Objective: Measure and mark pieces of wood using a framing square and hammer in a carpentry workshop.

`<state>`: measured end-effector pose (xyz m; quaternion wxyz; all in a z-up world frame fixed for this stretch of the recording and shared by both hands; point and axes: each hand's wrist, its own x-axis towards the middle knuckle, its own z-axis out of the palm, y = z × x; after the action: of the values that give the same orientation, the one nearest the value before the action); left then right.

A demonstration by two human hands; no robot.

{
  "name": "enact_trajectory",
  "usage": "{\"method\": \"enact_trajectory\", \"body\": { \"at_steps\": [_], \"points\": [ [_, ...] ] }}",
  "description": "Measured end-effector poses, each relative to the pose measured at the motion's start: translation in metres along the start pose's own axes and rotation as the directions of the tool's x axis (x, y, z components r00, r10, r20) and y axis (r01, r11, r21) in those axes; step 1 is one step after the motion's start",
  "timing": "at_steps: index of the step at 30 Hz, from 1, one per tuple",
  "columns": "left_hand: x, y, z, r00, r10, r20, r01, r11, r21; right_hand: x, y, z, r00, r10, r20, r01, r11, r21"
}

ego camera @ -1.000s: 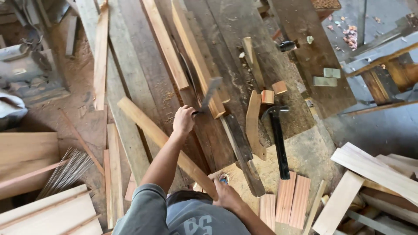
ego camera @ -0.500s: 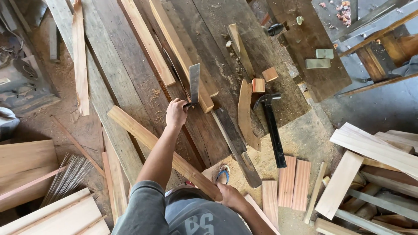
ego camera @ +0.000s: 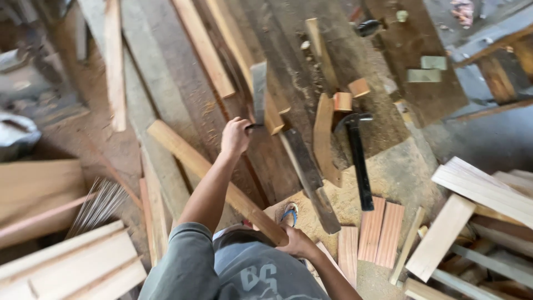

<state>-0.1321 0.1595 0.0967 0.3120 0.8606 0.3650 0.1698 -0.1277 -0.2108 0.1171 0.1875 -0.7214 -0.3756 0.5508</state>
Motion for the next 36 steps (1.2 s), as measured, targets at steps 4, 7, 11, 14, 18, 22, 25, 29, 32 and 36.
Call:
{"method": "enact_trajectory", "body": {
  "at_steps": [4,7,11,14,18,22,25,29,32,36],
  "points": [
    [-0.042,0.0,-0.048,0.998,0.004,-0.068,-0.013,0.99,-0.138,0.018,0.022,0.021,0.998,0.057,-0.025,-0.056,0.997,0.046],
    [-0.098,0.0,-0.098,0.988,-0.112,-0.105,0.1,0.989,-0.109,0.014,0.049,0.029,0.996,0.024,-0.09,-0.021,0.999,0.028],
    [-0.183,-0.044,-0.116,0.94,-0.304,-0.155,0.322,0.94,0.112,-0.031,0.027,0.006,0.987,-0.014,-0.16,0.025,0.998,0.065],
    [-0.212,-0.049,-0.082,0.79,-0.608,0.08,0.589,0.789,0.176,-0.066,0.049,0.0,0.987,0.049,-0.151,-0.002,0.955,0.297],
    [-0.25,-0.038,-0.023,0.934,-0.304,-0.19,0.344,0.909,0.235,-0.12,0.08,0.0,0.966,0.095,-0.239,0.0,0.929,0.371],
    [-0.251,0.018,-0.026,0.91,-0.281,-0.304,0.376,0.868,0.324,-0.147,0.076,0.005,0.899,0.09,-0.428,0.089,0.92,0.383],
    [-0.244,0.064,-0.016,0.906,-0.254,-0.338,0.332,0.922,0.197,-0.156,0.079,0.013,0.845,0.035,-0.534,0.143,0.946,0.289],
    [-0.194,0.072,0.071,0.934,-0.31,-0.176,0.234,0.906,-0.352,-0.15,0.112,0.038,0.803,-0.019,-0.596,0.181,0.96,0.213],
    [-0.149,0.103,0.087,0.894,-0.447,-0.028,0.385,0.799,-0.461,-0.156,0.123,0.04,0.845,0.036,-0.533,0.055,0.987,0.152],
    [-0.139,0.087,0.116,0.849,-0.527,0.017,0.453,0.713,-0.534,-0.175,0.133,0.025,0.917,0.008,-0.399,0.065,0.983,0.17]
  ]
}}
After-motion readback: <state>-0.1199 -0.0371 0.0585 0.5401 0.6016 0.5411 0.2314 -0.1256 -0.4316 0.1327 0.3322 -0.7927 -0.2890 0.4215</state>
